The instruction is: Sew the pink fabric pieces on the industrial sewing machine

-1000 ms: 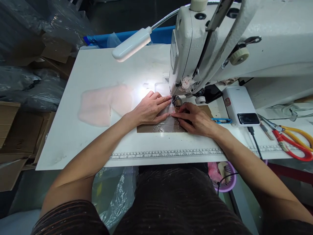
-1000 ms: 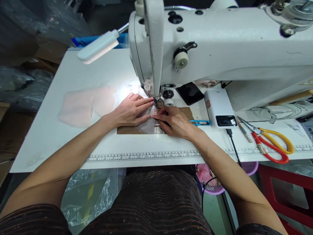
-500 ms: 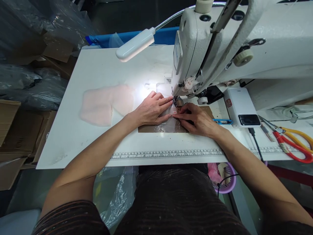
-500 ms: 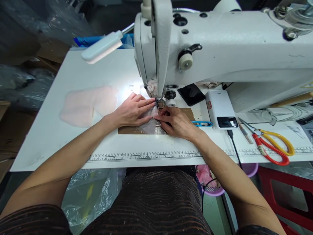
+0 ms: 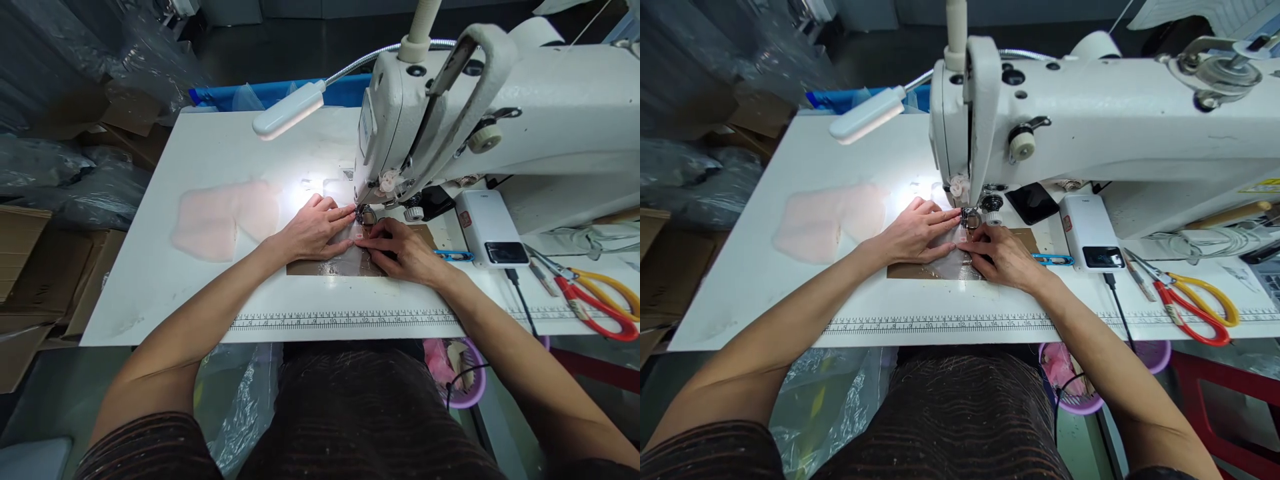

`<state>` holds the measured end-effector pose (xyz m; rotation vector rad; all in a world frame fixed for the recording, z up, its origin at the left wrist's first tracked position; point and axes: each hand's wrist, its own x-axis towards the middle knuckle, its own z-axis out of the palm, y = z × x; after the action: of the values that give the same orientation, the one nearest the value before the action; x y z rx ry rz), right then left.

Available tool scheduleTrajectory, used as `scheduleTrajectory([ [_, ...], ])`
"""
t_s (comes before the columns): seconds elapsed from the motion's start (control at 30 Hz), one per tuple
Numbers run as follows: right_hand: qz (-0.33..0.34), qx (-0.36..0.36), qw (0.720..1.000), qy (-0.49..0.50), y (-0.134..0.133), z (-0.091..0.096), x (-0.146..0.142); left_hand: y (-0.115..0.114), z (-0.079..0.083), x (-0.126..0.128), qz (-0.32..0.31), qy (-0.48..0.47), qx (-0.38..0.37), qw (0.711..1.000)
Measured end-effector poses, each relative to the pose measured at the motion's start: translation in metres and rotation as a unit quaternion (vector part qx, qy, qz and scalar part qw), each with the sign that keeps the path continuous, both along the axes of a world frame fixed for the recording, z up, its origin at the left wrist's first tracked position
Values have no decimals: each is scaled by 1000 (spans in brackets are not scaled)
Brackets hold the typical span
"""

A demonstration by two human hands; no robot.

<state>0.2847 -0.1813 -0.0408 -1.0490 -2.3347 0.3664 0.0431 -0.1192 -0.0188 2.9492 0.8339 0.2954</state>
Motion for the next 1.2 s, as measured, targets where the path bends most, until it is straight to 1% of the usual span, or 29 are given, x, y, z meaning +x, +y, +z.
scheduleTrajectory([
  [0.27, 1, -10, 1000, 22, 2, -1, 1, -4, -1, 2, -10, 10, 81, 997],
  [0.4, 0, -2, 1000, 24, 1, -1, 0, -2, -8, 1, -17, -26, 121, 992],
  [0.47, 3, 7, 1000, 27, 1, -2, 0, 1, -13, 1, -36, -56, 129, 989],
  [0.6, 11, 22, 999, 30, 1, -3, 0, 4, -19, 1, -104, -115, 135, 979],
  [0.67, 10, 28, 999, 25, 1, -4, 0, 5, -19, 1, -112, -140, 138, 974],
  [0.77, 6, 39, 999, 14, -1, -5, 0, 4, -17, -1, -109, -145, 121, 976],
  [0.93, -22, 53, 998, -4, -3, -8, -3, 2, -13, -2, -87, -104, 90, 987],
  [1.07, -33, 53, 998, -12, -4, -8, -4, 0, -13, 0, -56, -74, 103, 990],
  [1.2, -23, 54, 998, -8, -4, -8, -3, 0, -13, 3, -18, -56, 109, 992],
])
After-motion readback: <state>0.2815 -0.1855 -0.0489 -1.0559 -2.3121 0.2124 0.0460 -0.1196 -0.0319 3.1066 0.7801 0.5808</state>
